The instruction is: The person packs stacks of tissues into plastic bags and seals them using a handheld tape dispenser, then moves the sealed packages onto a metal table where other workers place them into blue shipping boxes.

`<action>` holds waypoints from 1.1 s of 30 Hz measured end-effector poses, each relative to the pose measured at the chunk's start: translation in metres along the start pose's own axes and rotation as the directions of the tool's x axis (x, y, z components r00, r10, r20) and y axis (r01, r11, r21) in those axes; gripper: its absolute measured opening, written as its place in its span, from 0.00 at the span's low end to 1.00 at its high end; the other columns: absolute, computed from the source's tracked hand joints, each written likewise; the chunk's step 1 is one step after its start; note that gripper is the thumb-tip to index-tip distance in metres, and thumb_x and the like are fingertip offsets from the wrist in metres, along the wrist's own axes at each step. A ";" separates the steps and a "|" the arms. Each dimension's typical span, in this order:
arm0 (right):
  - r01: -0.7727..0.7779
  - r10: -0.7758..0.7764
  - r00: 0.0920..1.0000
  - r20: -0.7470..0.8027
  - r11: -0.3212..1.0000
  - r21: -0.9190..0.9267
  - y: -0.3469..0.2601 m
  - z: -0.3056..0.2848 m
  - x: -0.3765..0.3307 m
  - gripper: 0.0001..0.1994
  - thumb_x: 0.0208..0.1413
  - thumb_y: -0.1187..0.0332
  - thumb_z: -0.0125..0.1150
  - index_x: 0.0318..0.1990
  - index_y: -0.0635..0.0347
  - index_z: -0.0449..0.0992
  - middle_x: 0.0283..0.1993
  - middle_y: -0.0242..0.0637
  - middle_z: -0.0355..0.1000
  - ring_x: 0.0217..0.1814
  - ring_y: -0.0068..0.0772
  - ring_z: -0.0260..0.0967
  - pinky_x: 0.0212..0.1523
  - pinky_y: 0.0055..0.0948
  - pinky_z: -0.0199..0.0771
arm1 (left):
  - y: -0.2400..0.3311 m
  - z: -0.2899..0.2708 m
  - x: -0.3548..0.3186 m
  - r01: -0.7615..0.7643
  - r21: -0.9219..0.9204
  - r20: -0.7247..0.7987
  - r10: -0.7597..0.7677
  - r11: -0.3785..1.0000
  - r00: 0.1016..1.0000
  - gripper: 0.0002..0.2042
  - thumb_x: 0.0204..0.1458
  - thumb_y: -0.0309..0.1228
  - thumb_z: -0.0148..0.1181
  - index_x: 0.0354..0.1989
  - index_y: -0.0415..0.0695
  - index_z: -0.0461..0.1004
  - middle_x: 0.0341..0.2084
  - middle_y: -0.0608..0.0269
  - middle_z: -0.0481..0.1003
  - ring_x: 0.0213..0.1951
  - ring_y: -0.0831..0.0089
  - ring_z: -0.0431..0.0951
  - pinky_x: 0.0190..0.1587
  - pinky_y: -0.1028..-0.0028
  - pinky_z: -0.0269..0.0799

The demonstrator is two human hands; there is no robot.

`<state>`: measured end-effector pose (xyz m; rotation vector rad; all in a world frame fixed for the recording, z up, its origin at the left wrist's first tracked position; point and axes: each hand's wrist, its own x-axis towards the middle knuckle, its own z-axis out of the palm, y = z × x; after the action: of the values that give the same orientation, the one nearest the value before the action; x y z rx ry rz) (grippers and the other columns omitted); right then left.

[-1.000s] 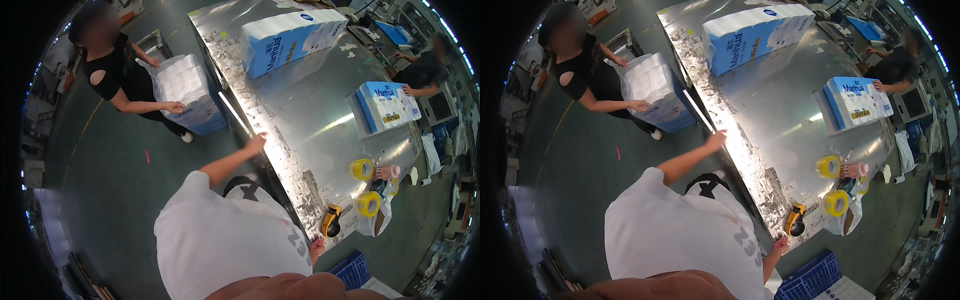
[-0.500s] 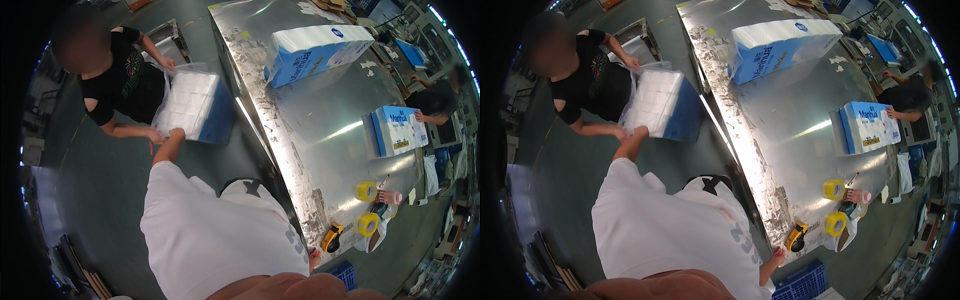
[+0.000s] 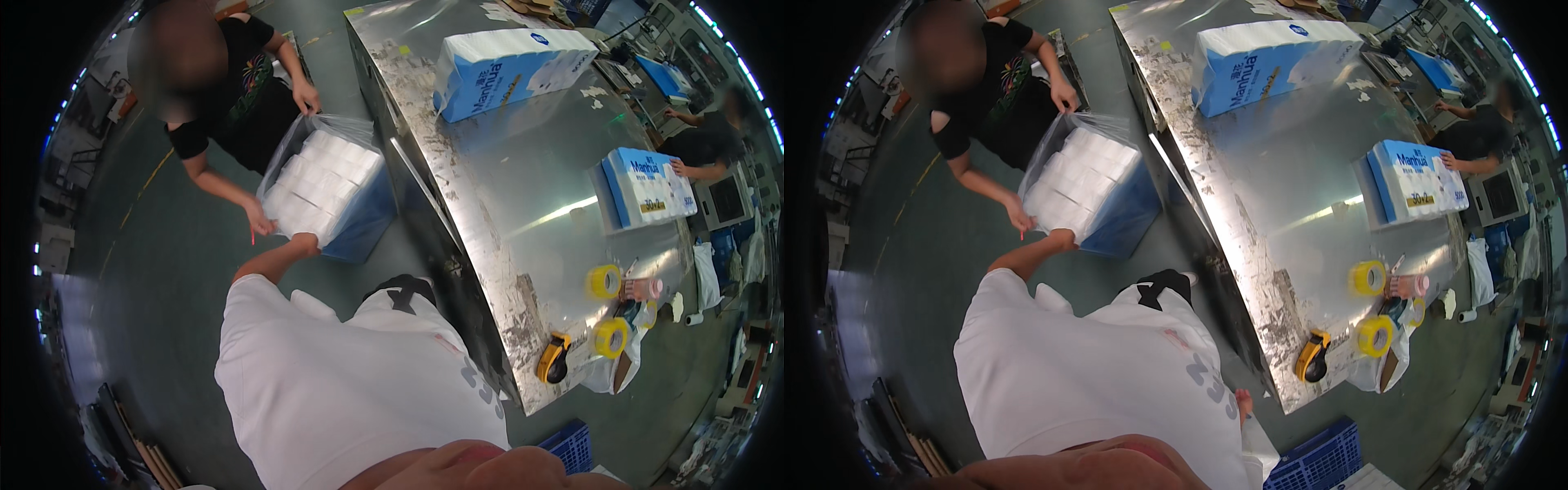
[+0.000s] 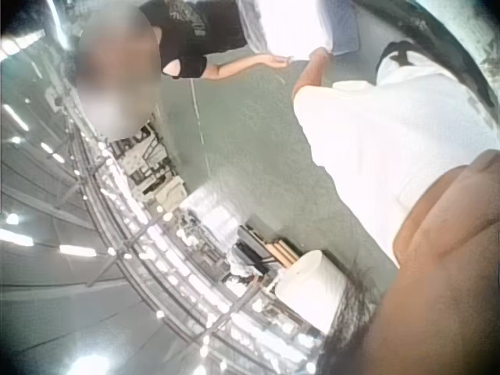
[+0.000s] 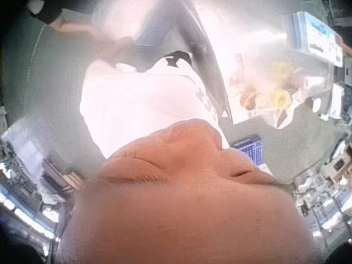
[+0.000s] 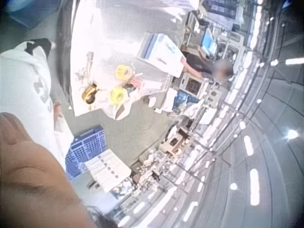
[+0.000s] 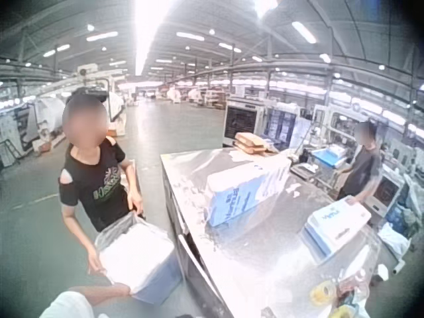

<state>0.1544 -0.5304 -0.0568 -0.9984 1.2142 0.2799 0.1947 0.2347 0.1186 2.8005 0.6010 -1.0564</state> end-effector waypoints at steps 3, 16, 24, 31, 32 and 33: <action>-0.125 0.151 0.979 0.140 0.977 -0.174 0.024 -0.017 0.010 0.10 0.46 0.76 0.39 0.33 0.65 0.68 0.27 0.42 0.70 0.27 0.36 0.69 0.21 0.27 0.69 | 0.054 0.023 -0.012 0.056 -0.202 -0.171 -0.092 0.978 0.981 0.18 0.40 0.44 0.53 0.27 0.38 0.73 0.27 0.49 0.73 0.33 0.56 0.73 0.37 0.65 0.68; 0.852 -0.200 0.521 0.830 0.069 -0.519 0.097 -0.146 -0.060 0.14 0.41 0.76 0.35 0.27 0.65 0.72 0.18 0.42 0.69 0.19 0.31 0.68 0.16 0.23 0.65 | 0.187 0.144 -0.052 0.024 -0.444 -0.212 -0.132 0.896 0.968 0.23 0.53 0.44 0.34 0.30 0.36 0.72 0.29 0.43 0.71 0.36 0.47 0.71 0.38 0.58 0.65; 0.553 0.037 0.675 0.737 0.635 -0.539 0.107 0.018 -0.251 0.10 0.49 0.68 0.48 0.34 0.63 0.71 0.26 0.32 0.70 0.29 0.22 0.65 0.30 0.20 0.64 | 0.281 0.191 -0.114 0.379 -0.896 0.404 0.071 0.231 0.912 0.14 0.50 0.39 0.42 0.26 0.42 0.70 0.26 0.55 0.68 0.31 0.61 0.69 0.34 0.65 0.65; 0.947 -0.272 -0.119 0.955 -0.321 0.027 0.145 0.138 -0.383 0.14 0.37 0.66 0.59 0.36 0.58 0.70 0.36 0.37 0.68 0.42 0.35 0.64 0.47 0.38 0.59 | 0.391 0.207 -0.103 0.687 -0.707 0.639 0.265 -0.167 0.722 0.10 0.49 0.36 0.44 0.20 0.46 0.65 0.16 0.63 0.63 0.22 0.70 0.65 0.25 0.71 0.63; 0.888 -0.257 -0.181 0.949 -0.457 0.045 0.154 0.144 -0.387 0.15 0.37 0.66 0.60 0.36 0.58 0.70 0.36 0.38 0.68 0.43 0.36 0.63 0.49 0.40 0.57 | 0.395 0.207 -0.103 0.706 -0.690 0.657 0.272 -0.162 0.704 0.10 0.49 0.35 0.45 0.19 0.47 0.64 0.14 0.64 0.62 0.20 0.72 0.65 0.24 0.72 0.63; 0.850 -0.172 -0.177 0.969 -0.524 0.062 0.171 0.141 -0.379 0.16 0.36 0.64 0.60 0.35 0.59 0.70 0.38 0.39 0.67 0.44 0.37 0.63 0.51 0.40 0.54 | 0.395 0.207 -0.104 0.723 -0.672 0.672 0.278 -0.158 0.686 0.10 0.48 0.34 0.45 0.18 0.47 0.63 0.13 0.65 0.61 0.19 0.73 0.64 0.22 0.73 0.63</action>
<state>-0.0099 -0.2073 0.1917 -2.3306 -1.0780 -0.0242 0.1507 -0.2071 0.0079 0.7048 1.1869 -0.8223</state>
